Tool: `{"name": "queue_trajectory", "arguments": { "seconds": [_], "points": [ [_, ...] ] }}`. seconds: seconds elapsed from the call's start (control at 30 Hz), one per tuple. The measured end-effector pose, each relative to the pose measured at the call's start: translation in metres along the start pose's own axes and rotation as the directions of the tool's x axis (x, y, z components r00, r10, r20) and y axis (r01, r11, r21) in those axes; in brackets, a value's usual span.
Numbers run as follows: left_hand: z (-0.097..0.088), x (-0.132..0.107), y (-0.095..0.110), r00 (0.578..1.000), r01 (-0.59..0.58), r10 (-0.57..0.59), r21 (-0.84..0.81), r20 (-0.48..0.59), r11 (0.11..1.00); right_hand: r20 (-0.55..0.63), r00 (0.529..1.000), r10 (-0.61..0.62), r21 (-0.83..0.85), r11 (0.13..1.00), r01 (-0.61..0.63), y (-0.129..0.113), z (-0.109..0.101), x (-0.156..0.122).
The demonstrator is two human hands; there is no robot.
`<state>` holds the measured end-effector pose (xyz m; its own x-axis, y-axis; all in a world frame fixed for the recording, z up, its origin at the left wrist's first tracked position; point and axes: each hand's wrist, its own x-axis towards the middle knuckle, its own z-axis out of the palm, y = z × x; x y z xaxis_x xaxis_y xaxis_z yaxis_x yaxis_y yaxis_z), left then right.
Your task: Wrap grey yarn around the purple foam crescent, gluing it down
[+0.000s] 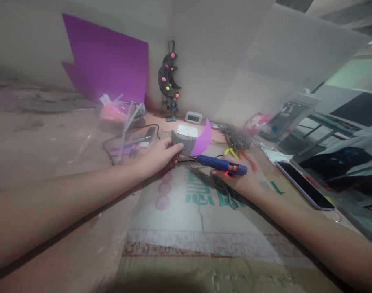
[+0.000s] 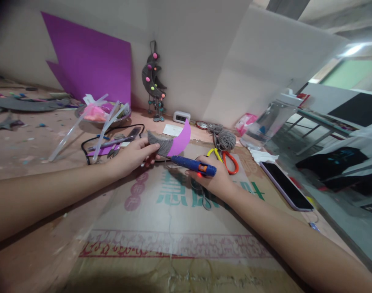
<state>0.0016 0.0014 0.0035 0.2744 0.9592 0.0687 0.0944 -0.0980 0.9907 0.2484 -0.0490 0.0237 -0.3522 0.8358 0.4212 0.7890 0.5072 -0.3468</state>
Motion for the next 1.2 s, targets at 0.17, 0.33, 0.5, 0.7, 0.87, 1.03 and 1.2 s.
{"name": "queue_trajectory", "arguments": {
  "seconds": [0.17,0.33,0.5,0.7,0.87,1.03,1.2],
  "points": [
    [0.0003,0.0003,-0.0003,1.000,0.000,0.000,0.014,-0.007,1.000,-0.046,0.998,-0.050,-0.034,0.998,0.049,-0.0054,-0.0053,-0.0019],
    [0.0004,0.0006,-0.0002,1.000,0.000,0.000,0.016,-0.010,1.000,-0.074,0.995,-0.059,0.055,0.996,0.063,-0.0067,-0.0061,-0.0017],
    [-0.0008,0.0014,-0.0023,1.000,-0.007,0.008,0.036,-0.016,0.999,-0.076,0.997,-0.022,0.048,0.999,0.025,-0.0038,-0.0035,-0.0031],
    [-0.0009,0.0020,-0.0043,1.000,-0.006,0.006,0.012,-0.010,1.000,-0.064,0.997,-0.049,0.127,0.990,0.057,0.0016,-0.0011,-0.0027],
    [-0.0002,0.0012,-0.0033,1.000,-0.001,0.001,-0.005,-0.017,1.000,-0.074,0.996,-0.048,0.023,0.998,0.050,-0.0012,-0.0022,-0.0028],
    [-0.0001,-0.0004,0.0003,1.000,0.005,-0.006,-0.022,-0.017,1.000,-0.025,0.999,-0.037,0.009,0.999,0.037,-0.0032,-0.0042,-0.0043],
    [0.0002,-0.0026,0.0053,1.000,0.009,-0.009,-0.007,-0.017,1.000,-0.031,0.999,-0.029,-0.027,0.999,0.028,-0.0014,-0.0032,-0.0032]
  ]
}}
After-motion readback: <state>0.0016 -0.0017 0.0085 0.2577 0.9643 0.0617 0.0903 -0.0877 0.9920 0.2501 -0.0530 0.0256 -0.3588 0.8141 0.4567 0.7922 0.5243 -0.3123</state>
